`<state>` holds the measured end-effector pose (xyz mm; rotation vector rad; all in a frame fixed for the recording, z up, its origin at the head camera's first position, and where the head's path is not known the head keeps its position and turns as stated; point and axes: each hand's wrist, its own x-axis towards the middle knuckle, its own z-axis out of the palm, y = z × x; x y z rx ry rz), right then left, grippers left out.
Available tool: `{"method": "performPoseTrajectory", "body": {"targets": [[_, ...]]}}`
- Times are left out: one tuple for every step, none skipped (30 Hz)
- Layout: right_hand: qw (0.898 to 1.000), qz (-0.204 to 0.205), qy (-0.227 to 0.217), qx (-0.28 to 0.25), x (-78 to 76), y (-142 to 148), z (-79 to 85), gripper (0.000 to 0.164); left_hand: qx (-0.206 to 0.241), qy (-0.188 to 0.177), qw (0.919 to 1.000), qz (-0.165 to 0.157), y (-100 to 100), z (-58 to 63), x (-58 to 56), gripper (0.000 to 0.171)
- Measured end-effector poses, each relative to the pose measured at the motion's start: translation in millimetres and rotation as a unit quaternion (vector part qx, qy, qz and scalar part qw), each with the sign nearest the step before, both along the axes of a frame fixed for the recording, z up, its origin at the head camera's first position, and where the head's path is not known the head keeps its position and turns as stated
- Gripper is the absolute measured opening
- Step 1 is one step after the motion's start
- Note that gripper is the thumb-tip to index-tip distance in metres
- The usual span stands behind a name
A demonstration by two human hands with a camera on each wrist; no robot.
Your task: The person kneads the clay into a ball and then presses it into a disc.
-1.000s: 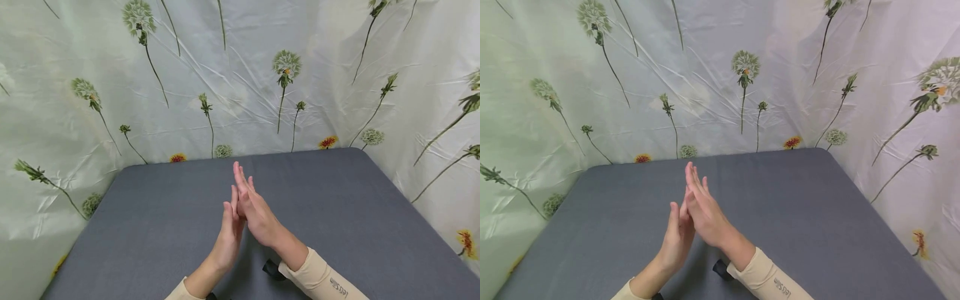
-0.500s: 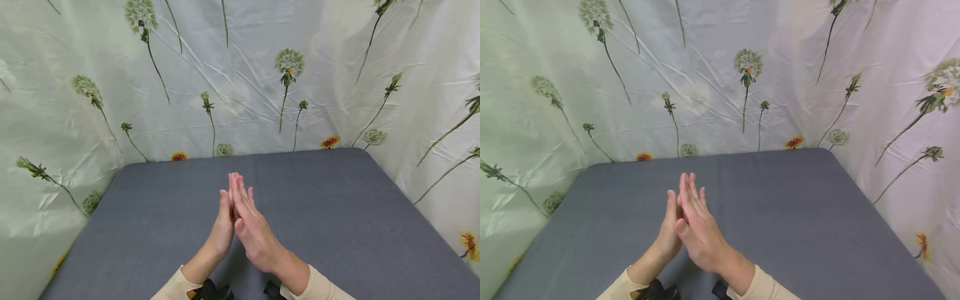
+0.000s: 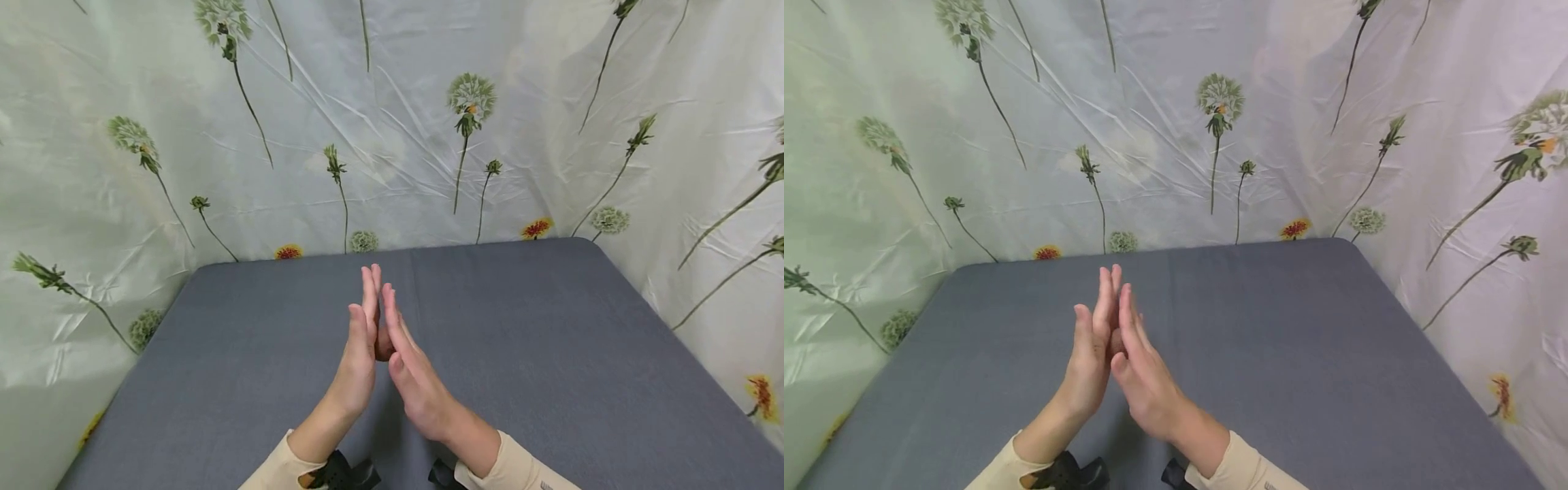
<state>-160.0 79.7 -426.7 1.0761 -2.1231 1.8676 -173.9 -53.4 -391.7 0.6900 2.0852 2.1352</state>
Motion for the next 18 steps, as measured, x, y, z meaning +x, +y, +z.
{"method": "performPoseTrajectory", "body": {"targets": [[1.000,-0.008,0.018,0.003,2.8,-1,2.7,0.068,0.002,-0.004,1.0000,0.003,-1,-0.4,-1.8,0.077],[0.999,-0.018,0.043,0.008,4.5,-2,6.3,0.070,0.005,-0.008,1.0000,0.002,-1,-1.9,-3.1,0.077],[0.998,-0.025,0.064,0.015,5.3,-2,10.2,0.072,0.011,-0.013,0.9999,-0.002,-1,-4.0,-3.6,0.077],[0.995,-0.032,0.087,0.022,4.7,-2,14.5,0.075,0.018,-0.014,0.9997,-0.011,0,-6.2,-3.6,0.076],[0.993,-0.039,0.110,0.029,3.0,-1,18.8,0.078,0.024,-0.010,0.9994,-0.022,1,-8.4,-2.9,0.074],[0.990,-0.045,0.125,0.035,0.2,1,22.2,0.080,0.025,-0.011,0.9990,-0.035,2,-11.1,-1.1,0.073],[0.989,-0.050,0.137,0.037,-3.7,2,25.3,0.082,0.023,-0.015,0.9984,-0.050,3,-13.8,1.7,0.072],[0.988,-0.053,0.140,0.039,-8.1,4,27.7,0.082,0.018,-0.017,0.9976,-0.064,5,-16.3,5.0,0.072],[0.988,-0.053,0.136,0.039,-12.7,6,28.9,0.082,0.012,-0.021,0.9969,-0.075,6,-18.3,8.4,0.072],[0.990,-0.052,0.126,0.036,-17.7,8,28.6,0.082,0.006,-0.023,0.9964,-0.082,6,-19.9,11.8,0.072],[0.993,-0.047,0.105,0.032,-21.9,10,27.4,0.082,0.001,-0.027,0.9960,-0.085,7,-20.5,14.8,0.073],[0.996,-0.038,0.078,0.027,-25.2,11,24.8,0.082,-0.006,-0.032,0.9960,-0.083,7,-21.5,17.4,0.074],[0.998,-0.030,0.053,0.024,-27.4,12,21.8,0.082,-0.012,-0.030,0.9964,-0.078,6,-21.3,19.3,0.074],[0.999,-0.021,0.029,0.022,-28.8,12,17.8,0.081,-0.015,-0.025,0.9972,-0.069,6,-20.4,20.1,0.074],[1.000,-0.014,0.007,0.019,-29.1,12,13.9,0.081,-0.015,-0.018,0.9980,-0.058,5,-18.8,20.1,0.074],[1.000,-0.005,-0.014,0.015,-28.3,11,10.1,0.080,-0.016,-0.008,0.9988,-0.045,4,-16.7,19.4,0.073],[0.999,0.004,-0.032,0.012,-26.4,10,6.9,0.078,-0.019,0.002,0.9993,-0.031,3,-14.2,18.1,0.073],[0.999,0.010,-0.041,0.011,-24.1,8,4.1,0.076,-0.023,0.015,0.9995,-0.017,2,-11.7,16.3,0.073]]}}
